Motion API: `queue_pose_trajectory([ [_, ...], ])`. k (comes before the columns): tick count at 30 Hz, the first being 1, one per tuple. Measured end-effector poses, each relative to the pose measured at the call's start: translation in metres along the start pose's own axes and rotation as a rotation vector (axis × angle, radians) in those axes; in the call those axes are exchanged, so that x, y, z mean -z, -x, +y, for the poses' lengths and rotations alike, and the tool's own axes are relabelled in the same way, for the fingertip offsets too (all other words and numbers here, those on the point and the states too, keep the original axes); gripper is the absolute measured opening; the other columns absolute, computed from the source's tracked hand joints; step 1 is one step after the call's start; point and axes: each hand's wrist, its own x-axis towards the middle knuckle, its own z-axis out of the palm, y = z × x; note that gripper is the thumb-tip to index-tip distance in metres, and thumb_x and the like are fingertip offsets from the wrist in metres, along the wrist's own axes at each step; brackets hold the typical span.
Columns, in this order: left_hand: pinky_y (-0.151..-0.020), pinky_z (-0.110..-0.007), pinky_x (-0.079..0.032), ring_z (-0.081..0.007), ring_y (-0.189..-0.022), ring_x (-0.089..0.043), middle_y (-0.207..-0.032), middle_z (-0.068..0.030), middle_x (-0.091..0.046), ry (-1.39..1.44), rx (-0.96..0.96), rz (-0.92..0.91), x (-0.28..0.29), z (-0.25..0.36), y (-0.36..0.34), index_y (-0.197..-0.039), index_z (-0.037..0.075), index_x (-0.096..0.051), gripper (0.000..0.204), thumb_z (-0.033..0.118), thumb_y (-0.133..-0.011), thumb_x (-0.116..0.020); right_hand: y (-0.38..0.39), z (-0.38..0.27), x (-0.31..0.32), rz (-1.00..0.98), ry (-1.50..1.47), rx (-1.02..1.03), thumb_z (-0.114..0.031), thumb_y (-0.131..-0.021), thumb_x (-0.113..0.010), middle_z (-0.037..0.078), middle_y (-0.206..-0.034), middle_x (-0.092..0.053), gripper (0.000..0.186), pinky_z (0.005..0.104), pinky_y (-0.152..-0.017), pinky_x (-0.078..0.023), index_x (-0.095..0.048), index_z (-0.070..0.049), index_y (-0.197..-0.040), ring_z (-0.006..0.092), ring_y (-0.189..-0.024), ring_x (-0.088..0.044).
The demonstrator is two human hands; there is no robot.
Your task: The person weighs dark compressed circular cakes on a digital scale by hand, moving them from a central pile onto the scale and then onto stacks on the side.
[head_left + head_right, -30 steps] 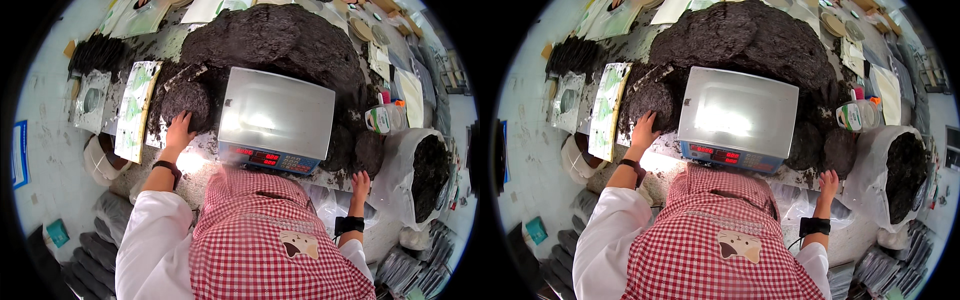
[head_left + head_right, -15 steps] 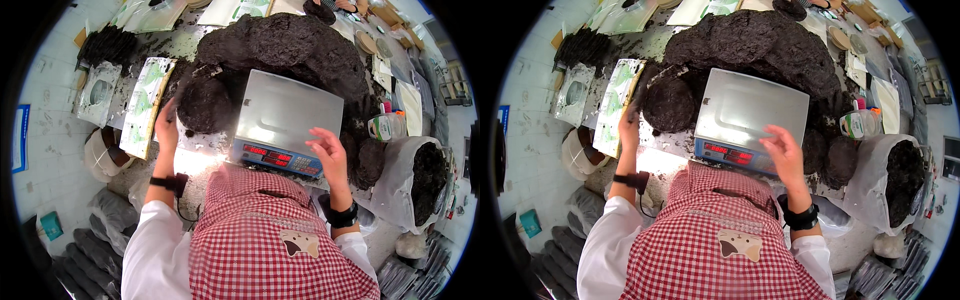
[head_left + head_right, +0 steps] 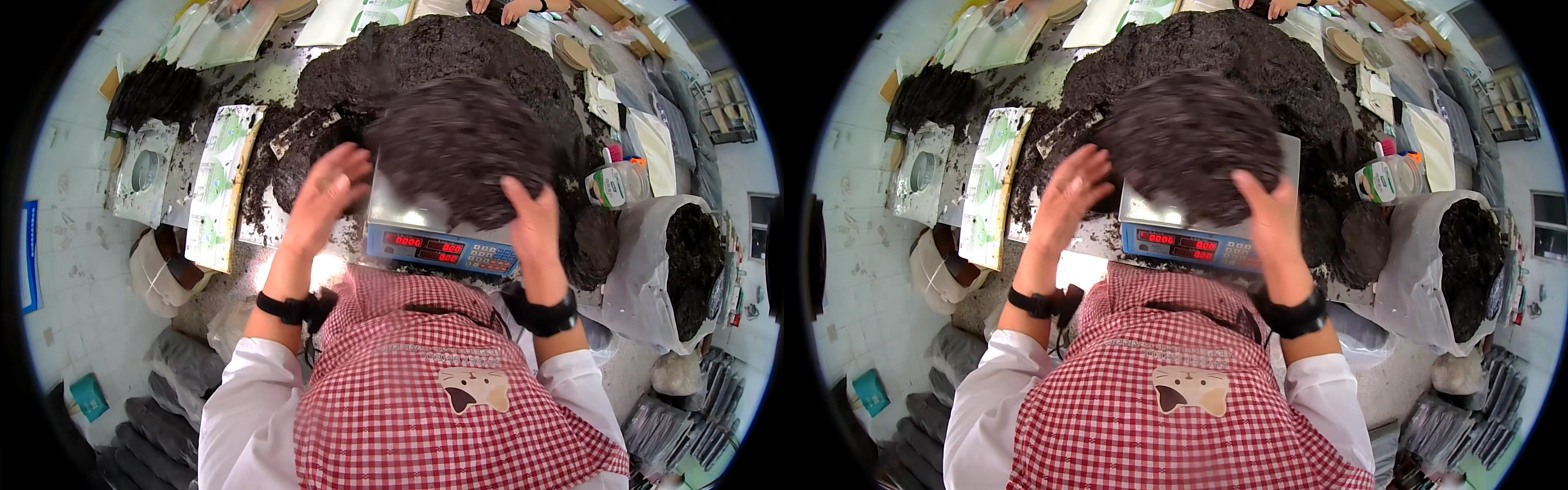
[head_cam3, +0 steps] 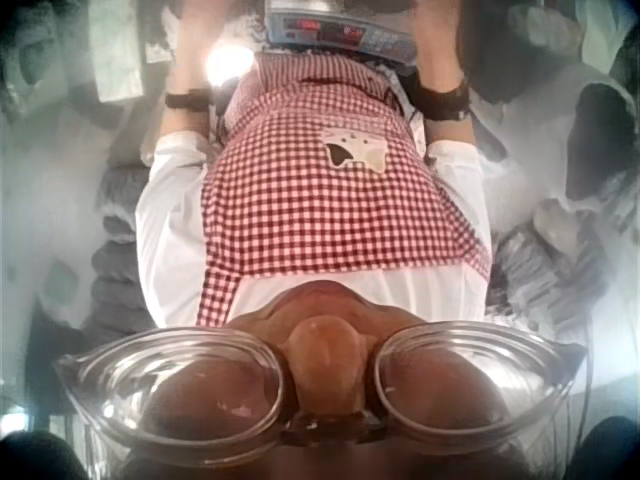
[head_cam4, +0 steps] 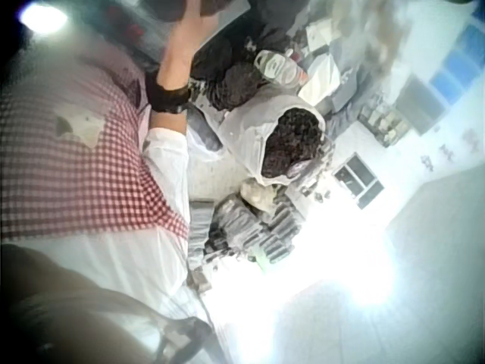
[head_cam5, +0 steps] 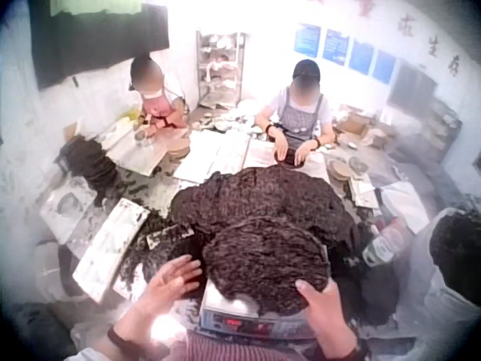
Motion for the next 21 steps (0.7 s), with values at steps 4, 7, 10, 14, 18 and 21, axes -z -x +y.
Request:
queue_pose_trajectory([
  [4,-0.105,-0.037,-0.034,-0.0269,-0.128,-0.041,-0.135,-0.0211,-0.044,-0.526,0.047,0.688,0.089,-0.044,-0.011,-0.136,-0.002,-0.035,0.068,0.026,-0.084,-0.068,0.023,-0.002,0.049,0.205,0.819,0.418,-0.004,-0.080,-0.063,0.011,-0.111,-0.064,0.035,0.0332,-0.090,-0.045,-0.060,-0.001,-0.115,0.0256,-0.104,-0.060],
  [7,-0.105,-0.036,-0.032,-0.0284,-0.130,-0.039,-0.136,-0.0231,-0.043,-0.639,0.184,0.628,0.094,-0.080,-0.023,-0.137,-0.005,-0.033,0.084,0.034,-0.076,-0.075,0.035,0.029,0.055,-0.327,1.463,0.388,-0.016,-0.072,-0.071,0.015,-0.138,-0.043,0.066,0.0461,-0.109,-0.027,-0.046,-0.006,-0.132,0.0322,-0.130,-0.037],
  [10,-0.094,-0.034,-0.042,-0.0287,-0.109,-0.057,-0.117,-0.0208,-0.059,-0.998,0.069,0.710,0.118,-0.121,-0.038,-0.126,-0.007,-0.046,0.068,0.026,-0.074,-0.075,0.053,0.045,0.062,-0.321,1.428,0.333,-0.021,-0.070,-0.074,0.015,-0.144,-0.035,0.072,0.0459,-0.110,-0.025,-0.043,-0.007,-0.134,0.0323,-0.132,-0.034],
  [14,-0.075,-0.033,-0.047,-0.0201,-0.080,-0.060,-0.092,-0.0138,-0.067,-0.677,0.049,0.732,0.150,-0.123,-0.040,-0.101,-0.006,-0.063,0.032,0.015,-0.078,-0.071,0.056,0.020,0.085,-0.113,1.299,0.265,-0.019,-0.071,-0.074,0.016,-0.143,-0.036,0.071,0.0433,-0.108,-0.028,-0.043,-0.005,-0.133,0.0338,-0.130,-0.035],
  [18,-0.083,-0.033,-0.046,-0.0219,-0.092,-0.060,-0.105,-0.0145,-0.065,-0.681,-0.027,0.907,0.122,-0.036,-0.021,-0.109,-0.006,-0.060,0.034,0.019,-0.086,-0.065,0.051,-0.010,0.099,-0.034,1.297,0.382,-0.014,-0.072,-0.072,0.015,-0.144,-0.036,0.067,0.0409,-0.106,-0.032,-0.045,-0.005,-0.132,0.0343,-0.129,-0.038],
  [21,-0.086,-0.035,-0.048,-0.0244,-0.099,-0.059,-0.116,-0.0136,-0.060,-0.270,-0.220,0.934,0.143,-0.006,-0.002,-0.121,-0.004,-0.051,0.038,0.010,-0.088,-0.063,0.043,-0.030,0.089,0.010,1.273,0.475,-0.014,-0.071,-0.073,0.014,-0.144,-0.036,0.067,0.0399,-0.105,-0.032,-0.046,-0.006,-0.132,0.0327,-0.129,-0.039],
])
